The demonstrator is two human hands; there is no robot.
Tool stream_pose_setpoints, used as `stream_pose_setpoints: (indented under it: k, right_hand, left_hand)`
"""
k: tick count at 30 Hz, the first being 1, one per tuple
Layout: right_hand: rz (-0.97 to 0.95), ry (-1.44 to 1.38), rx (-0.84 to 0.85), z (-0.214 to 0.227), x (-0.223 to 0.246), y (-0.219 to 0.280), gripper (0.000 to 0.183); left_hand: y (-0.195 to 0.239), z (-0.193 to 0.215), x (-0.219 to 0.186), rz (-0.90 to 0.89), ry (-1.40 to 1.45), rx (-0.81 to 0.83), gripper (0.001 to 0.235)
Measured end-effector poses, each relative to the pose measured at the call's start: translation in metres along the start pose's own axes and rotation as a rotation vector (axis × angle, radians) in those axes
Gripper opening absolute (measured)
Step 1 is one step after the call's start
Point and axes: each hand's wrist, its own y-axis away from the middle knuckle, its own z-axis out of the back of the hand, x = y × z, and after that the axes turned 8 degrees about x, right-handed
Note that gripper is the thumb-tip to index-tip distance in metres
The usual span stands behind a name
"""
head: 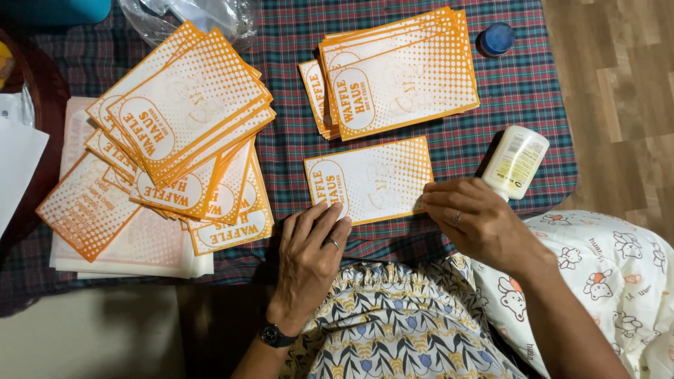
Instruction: Manually assembling paper bags by applying glue to templates and folding them into shape.
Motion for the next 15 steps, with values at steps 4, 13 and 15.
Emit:
stream_pose_setpoints:
  k: [4, 13, 15]
  right_hand:
    - [-0.046, -0.017, 0.109, 0.008, -0.016, -0.007, 0.029]
    - [-0.319, 0.193, 0.505, 0.016, -0.045, -0.026, 0.093]
    - [-0.309, 0.201, 0.511, 0.015, -0.046, -0.025, 0.1]
  left_hand:
    - [-0.003, 0.001, -0.001, 0.004, -0.007, -0.019, 0.014]
    - [-0.006, 0.002, -0.004, 0.05, 0.033, -0.015, 0.017]
    - [-0.011, 0.0, -0.009, 0.131, -0.018, -0.026, 0.007]
